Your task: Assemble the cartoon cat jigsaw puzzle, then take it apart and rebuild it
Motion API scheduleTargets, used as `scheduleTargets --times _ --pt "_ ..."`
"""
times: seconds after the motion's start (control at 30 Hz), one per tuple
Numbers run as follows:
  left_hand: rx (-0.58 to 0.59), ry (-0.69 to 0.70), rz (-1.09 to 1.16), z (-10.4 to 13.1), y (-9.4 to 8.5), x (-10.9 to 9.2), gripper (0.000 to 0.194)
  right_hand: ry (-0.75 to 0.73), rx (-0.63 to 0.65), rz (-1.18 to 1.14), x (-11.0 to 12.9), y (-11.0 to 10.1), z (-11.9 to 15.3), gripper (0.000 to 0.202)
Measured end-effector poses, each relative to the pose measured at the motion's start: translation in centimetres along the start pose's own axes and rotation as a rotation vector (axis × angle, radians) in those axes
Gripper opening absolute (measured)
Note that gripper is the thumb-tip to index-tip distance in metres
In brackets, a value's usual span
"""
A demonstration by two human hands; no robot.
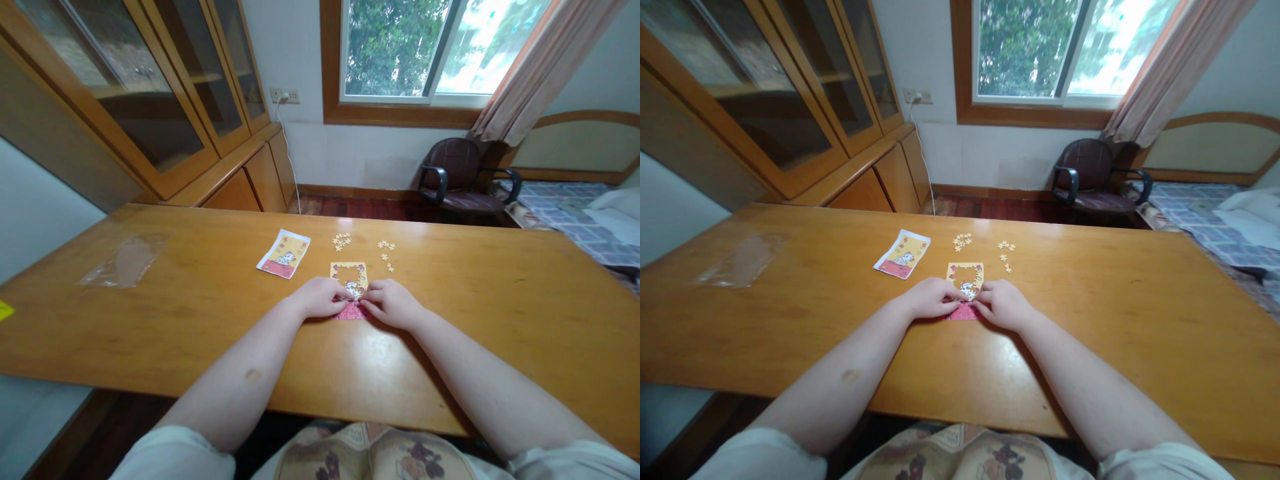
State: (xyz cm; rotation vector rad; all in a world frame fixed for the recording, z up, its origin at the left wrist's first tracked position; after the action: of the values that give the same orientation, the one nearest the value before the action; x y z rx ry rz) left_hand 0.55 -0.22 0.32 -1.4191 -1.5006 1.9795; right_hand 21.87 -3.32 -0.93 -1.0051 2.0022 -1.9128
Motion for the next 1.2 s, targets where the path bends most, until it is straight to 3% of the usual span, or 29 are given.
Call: scheduleTargets --times 1.2 --pt "0.065 -0.043 -0.113 -0.18 0.07 -0.22 0.034 0.058 -0.013 0.008 -0.24 0.43 -0.14 0.028"
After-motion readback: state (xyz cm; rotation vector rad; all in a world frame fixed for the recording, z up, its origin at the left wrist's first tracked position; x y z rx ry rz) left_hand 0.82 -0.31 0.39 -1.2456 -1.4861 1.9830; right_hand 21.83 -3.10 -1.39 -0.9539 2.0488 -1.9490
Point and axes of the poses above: each hand's wrist, its own z-axis away from the middle knuckle, its own y-axis out of the palm, x = y × z, the point moved 1 cm from there along -z, towards the middle knuckle, and after that the axes turned 6 degrees about y, right-handed, at the moved point
